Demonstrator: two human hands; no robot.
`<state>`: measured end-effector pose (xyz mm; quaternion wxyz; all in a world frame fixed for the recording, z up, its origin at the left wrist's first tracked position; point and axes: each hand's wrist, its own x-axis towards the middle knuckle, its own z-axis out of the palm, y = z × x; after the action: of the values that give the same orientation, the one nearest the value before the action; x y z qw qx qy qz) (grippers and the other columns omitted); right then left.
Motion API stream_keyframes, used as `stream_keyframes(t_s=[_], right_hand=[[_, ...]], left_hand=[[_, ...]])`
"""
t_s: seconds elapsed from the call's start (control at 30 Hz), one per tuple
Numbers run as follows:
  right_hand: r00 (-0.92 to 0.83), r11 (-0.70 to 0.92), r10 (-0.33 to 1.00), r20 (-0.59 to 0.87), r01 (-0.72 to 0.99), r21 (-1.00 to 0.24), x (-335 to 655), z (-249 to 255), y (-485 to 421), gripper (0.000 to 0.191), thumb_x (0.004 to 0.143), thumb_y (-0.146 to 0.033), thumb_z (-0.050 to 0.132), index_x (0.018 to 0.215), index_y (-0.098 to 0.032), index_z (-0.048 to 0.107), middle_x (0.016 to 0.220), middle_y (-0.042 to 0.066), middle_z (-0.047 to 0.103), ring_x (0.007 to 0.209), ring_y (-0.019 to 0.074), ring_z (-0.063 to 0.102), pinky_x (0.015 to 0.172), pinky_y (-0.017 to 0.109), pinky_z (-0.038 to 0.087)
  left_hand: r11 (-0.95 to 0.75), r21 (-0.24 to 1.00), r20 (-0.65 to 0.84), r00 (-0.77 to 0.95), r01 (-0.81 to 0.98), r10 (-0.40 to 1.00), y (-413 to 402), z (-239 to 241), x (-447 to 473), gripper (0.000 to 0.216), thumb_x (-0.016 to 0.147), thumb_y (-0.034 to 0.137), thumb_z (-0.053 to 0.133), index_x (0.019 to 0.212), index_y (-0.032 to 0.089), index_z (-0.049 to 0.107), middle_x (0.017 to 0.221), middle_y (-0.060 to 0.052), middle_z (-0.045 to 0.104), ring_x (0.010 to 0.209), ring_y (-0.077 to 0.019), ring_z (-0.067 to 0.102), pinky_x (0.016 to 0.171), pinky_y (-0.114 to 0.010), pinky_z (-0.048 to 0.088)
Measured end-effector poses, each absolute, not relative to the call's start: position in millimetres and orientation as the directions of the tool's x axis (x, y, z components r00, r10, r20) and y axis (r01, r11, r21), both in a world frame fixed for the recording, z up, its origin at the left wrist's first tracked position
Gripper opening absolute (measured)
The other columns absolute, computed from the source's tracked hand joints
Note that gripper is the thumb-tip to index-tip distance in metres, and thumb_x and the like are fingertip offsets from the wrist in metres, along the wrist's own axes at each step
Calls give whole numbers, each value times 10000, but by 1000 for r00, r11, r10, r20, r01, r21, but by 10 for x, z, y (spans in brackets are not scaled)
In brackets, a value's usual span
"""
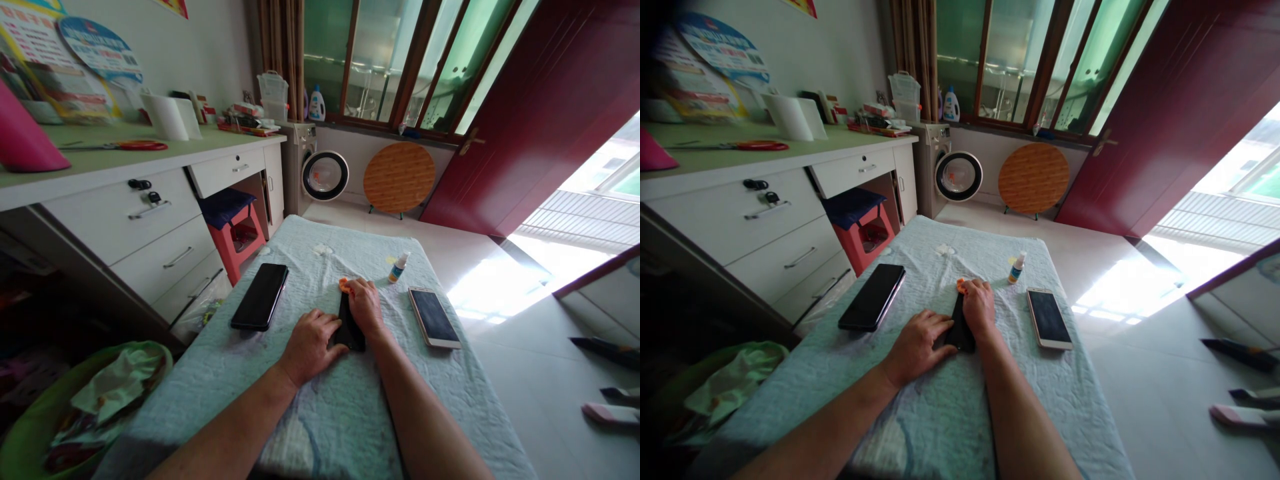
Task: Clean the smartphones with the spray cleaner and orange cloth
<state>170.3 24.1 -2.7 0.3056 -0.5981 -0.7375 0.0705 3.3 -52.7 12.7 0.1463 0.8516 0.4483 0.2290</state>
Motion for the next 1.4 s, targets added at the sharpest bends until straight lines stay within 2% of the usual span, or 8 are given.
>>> stream_keyframes(t_s=[0.13, 0.33, 0.63, 0.93, 1.23, 1.4], right_hand=[[-147, 326, 920, 364, 803, -499, 1683, -40, 238, 290, 904, -109, 475, 942, -249, 726, 962, 29, 707, 878, 182, 545, 852, 281, 395], [-218, 391, 902, 372, 778, -492, 1658, -17, 219, 259, 910, -116, 493, 893, -231, 725, 938, 15, 714, 825, 160, 556, 838, 267, 392], [-250, 407, 900, 356, 771, -490, 1666, 7, 184, 276, 881, -76, 492, 919, -230, 719, 948, 17, 710, 839, 154, 577, 849, 276, 393], [-285, 389, 918, 277, 791, -473, 1629, 98, 83, 251, 883, -108, 515, 923, -240, 725, 955, 18, 703, 907, 165, 571, 861, 280, 383], [-310, 407, 913, 266, 743, -532, 1667, 51, 85, 251, 870, -102, 524, 897, -237, 734, 939, 14, 711, 934, 156, 598, 889, 275, 400], [-311, 407, 913, 263, 723, -559, 1662, 67, 64, 233, 902, -165, 514, 875, -227, 737, 904, 28, 698, 905, 149, 610, 850, 259, 435]], left_hand=[[-555, 458, 256, 495, 694, 830, -532, 121, 35, 367, 778, 396, 753, 1078, 209, 652, 1069, -52, 684, 1000, -268, 557, 881, -399, 439], [-550, 461, 241, 498, 696, 833, -531, 125, 31, 368, 790, 414, 734, 1090, 218, 652, 1065, -58, 681, 1001, -272, 552, 882, -402, 435], [-542, 475, 235, 494, 693, 837, -537, 163, 30, 370, 787, 411, 736, 1094, 222, 656, 1067, -50, 684, 993, -276, 549, 875, -403, 438], [-530, 481, 228, 484, 698, 844, -541, 171, 38, 399, 790, 437, 728, 1115, 215, 664, 1083, -56, 683, 1016, -279, 548, 899, -410, 443], [-527, 487, 232, 478, 697, 847, -530, 155, 32, 424, 780, 462, 735, 1122, 220, 670, 1092, -59, 686, 1020, -281, 555, 911, -422, 445], [-537, 489, 251, 479, 688, 841, -526, 126, 28, 435, 785, 480, 725, 1126, 217, 665, 1108, -58, 684, 1027, -282, 555, 908, -422, 445]])
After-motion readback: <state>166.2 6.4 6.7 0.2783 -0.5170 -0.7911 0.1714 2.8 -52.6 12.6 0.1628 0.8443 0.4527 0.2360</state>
